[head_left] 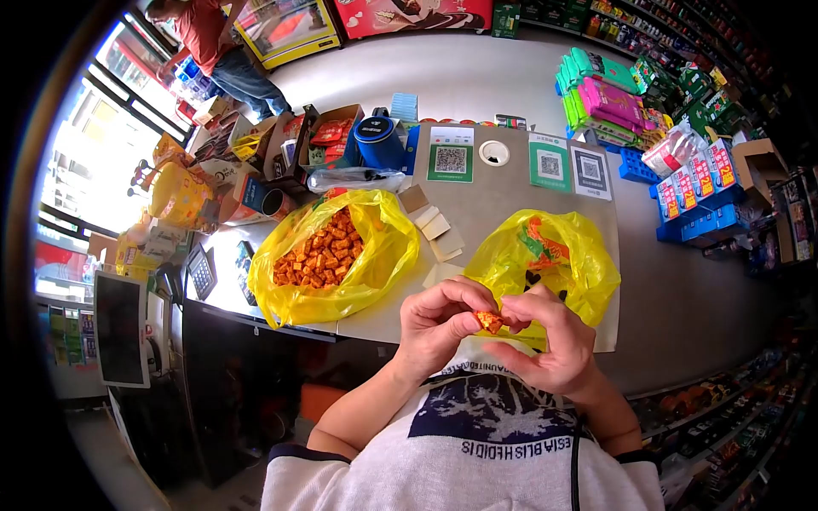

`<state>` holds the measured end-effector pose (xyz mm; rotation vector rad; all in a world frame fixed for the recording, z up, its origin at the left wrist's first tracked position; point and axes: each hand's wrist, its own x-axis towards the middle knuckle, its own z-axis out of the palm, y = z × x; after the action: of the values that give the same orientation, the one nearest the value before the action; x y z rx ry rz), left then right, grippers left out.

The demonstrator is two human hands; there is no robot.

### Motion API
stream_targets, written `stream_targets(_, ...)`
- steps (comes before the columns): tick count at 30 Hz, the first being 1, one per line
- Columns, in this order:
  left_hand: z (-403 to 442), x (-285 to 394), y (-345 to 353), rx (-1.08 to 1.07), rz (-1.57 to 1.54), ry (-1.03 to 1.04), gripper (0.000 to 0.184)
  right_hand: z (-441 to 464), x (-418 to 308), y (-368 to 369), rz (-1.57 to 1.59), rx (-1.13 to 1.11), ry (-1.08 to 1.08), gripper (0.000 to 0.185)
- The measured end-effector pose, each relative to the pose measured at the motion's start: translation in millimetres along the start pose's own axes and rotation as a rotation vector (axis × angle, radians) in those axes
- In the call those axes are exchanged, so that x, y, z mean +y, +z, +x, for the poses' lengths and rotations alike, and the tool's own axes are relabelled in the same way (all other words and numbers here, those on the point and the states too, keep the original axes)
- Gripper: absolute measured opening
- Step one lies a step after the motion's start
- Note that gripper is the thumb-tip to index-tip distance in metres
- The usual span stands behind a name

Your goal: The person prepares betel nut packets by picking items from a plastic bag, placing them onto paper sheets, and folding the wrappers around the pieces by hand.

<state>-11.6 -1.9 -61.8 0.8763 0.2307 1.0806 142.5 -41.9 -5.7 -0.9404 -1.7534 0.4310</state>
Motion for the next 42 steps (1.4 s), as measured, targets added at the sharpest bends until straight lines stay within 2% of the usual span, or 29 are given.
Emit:
stream_targets(5,-0.9,4.8,9.6,0.027,-0.11,-0.065,0.019,-1.8,-2.4,-0.8,0.077,0.02,0.134,0.037)
stream_targets(11,-4.5,3.0,11.9,0.082,-0.196,-0.159,0.018,-0.3,-3.0,1.0,0.043,0.021,0.175,0.025)
stream_targets(18,-5.7,-2.5,10.2,0.09,-0.169,-0.104,0.018,1.8,-4.4,6.1,-0.047,0.05,0.137,0.021)
stream_targets(21,-4.7,0.4,17.6,0.175,-0.102,-0.104,0.019,2.6,-6.6,8.3,-0.076,0.058,0.121,0.021)
stream_targets(27,-5.5,3.3,22.0,0.163,-0.272,-0.236,0.022,2.8,-9.0,11.1,-0.17,0.075,0.039,0.023)
stream_targets(30,-6.0,0.9,14.6,0.007,-0.431,-0.24,0.017,3.7,-9.9,10.8,-0.182,0.083,0.019,0.024)
stream_targets(33,-6.2,1.0,16.6,0.058,-0.419,-0.224,0.016,5.0,-11.0,10.5,-0.17,0.085,0.051,0.022)
stream_targets(36,-5.8,5.5,18.6,0.169,0.06,-0.021,0.014,6.0,-10.0,7.0,-0.091,0.055,0.165,0.021)
stream_targets(39,-3.5,12.8,15.4,0.116,0.404,0.144,0.014,3.0,-3.1,2.6,0.036,0.022,0.254,0.019)
stream_targets(42,-4.9,16.8,9.5,0.053,0.366,0.136,0.022,-0.8,5.8,2.1,0.182,0.007,0.246,0.017)
